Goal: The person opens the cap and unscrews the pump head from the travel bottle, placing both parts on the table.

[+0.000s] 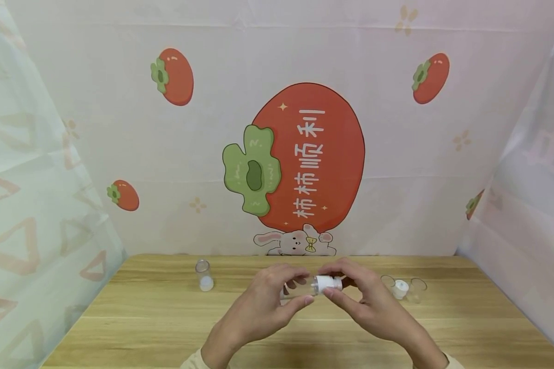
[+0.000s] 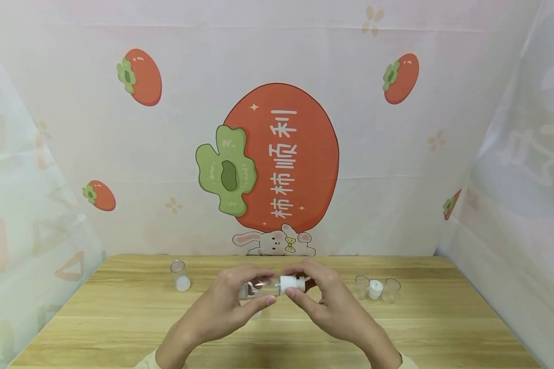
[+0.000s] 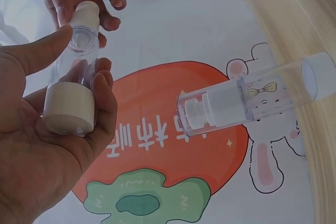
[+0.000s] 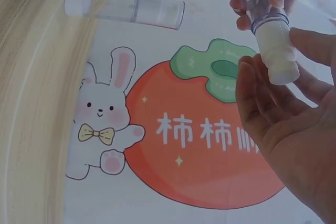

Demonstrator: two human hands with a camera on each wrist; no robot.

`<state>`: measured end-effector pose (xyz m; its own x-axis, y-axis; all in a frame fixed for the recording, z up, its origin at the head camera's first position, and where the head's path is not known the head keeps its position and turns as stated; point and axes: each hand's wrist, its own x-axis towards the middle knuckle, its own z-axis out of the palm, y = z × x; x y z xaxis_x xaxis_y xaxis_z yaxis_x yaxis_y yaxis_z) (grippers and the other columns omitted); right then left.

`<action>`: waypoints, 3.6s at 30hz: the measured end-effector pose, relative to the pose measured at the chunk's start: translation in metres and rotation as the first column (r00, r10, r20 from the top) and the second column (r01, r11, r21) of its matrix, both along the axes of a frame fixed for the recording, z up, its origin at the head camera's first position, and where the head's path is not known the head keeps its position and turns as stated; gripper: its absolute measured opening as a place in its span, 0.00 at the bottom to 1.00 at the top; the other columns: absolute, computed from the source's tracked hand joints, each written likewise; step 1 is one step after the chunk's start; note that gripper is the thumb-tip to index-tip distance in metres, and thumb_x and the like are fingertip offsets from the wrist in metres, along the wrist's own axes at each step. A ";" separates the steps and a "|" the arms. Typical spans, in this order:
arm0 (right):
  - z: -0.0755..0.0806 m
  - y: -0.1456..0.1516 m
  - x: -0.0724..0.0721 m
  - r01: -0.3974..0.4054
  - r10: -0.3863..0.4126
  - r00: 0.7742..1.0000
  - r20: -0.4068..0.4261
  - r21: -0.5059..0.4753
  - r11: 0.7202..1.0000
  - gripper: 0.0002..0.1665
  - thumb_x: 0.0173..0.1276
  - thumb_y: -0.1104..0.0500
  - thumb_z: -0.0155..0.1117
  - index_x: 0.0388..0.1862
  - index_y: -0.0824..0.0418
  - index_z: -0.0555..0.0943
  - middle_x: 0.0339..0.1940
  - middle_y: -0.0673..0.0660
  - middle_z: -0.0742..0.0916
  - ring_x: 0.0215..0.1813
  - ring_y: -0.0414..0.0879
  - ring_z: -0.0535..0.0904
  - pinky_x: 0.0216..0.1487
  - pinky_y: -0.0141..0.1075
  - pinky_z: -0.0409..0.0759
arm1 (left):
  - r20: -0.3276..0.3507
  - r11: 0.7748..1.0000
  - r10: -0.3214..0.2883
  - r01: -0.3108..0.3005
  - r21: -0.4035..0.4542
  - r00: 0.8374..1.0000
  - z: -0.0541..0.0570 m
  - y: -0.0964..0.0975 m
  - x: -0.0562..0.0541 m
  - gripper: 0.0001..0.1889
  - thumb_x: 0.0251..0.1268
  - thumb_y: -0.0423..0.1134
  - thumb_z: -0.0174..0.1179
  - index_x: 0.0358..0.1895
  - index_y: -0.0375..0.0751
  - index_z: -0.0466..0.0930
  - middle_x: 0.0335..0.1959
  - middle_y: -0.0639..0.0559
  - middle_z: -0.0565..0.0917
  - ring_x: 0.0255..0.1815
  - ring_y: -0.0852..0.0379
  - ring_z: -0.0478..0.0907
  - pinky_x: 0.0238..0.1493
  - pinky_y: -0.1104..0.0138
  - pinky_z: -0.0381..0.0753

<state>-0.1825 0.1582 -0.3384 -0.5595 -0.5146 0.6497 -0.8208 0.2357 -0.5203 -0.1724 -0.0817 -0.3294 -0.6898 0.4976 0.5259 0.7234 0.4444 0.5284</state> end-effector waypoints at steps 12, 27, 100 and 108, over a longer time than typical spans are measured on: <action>0.003 0.002 0.002 -0.031 0.023 0.985 0.170 0.042 0.999 0.17 0.73 0.64 0.66 0.59 0.55 0.79 0.44 0.46 0.85 0.41 0.42 0.81 0.43 0.36 0.84 | -0.029 1.000 0.000 0.000 0.020 1.000 0.003 -0.002 0.002 0.16 0.64 0.39 0.71 0.54 0.44 0.84 0.48 0.61 0.84 0.42 0.64 0.77 0.45 0.69 0.80; 0.003 0.001 0.004 -0.076 0.080 0.980 0.182 -0.031 0.997 0.16 0.73 0.68 0.64 0.56 0.57 0.79 0.45 0.51 0.84 0.38 0.44 0.80 0.37 0.36 0.84 | -0.040 1.000 -0.006 0.006 0.002 0.999 0.002 -0.002 0.001 0.16 0.63 0.40 0.72 0.54 0.45 0.84 0.47 0.62 0.84 0.43 0.65 0.77 0.45 0.70 0.80; 0.001 -0.001 0.002 -0.123 0.135 0.987 0.083 -0.130 0.984 0.21 0.63 0.75 0.69 0.54 0.63 0.80 0.51 0.58 0.81 0.50 0.48 0.81 0.50 0.35 0.84 | 0.050 0.996 -0.089 0.089 0.014 0.995 0.003 -0.006 -0.003 0.13 0.69 0.41 0.67 0.52 0.42 0.84 0.42 0.61 0.85 0.41 0.66 0.79 0.42 0.70 0.82; 0.002 0.000 0.001 -0.111 0.120 0.990 0.070 -0.117 0.987 0.21 0.64 0.76 0.69 0.53 0.61 0.80 0.51 0.58 0.81 0.50 0.47 0.80 0.49 0.34 0.84 | 0.078 0.997 -0.080 0.081 -0.004 0.994 0.004 -0.009 -0.004 0.12 0.70 0.42 0.67 0.52 0.42 0.84 0.41 0.63 0.84 0.41 0.67 0.79 0.43 0.71 0.82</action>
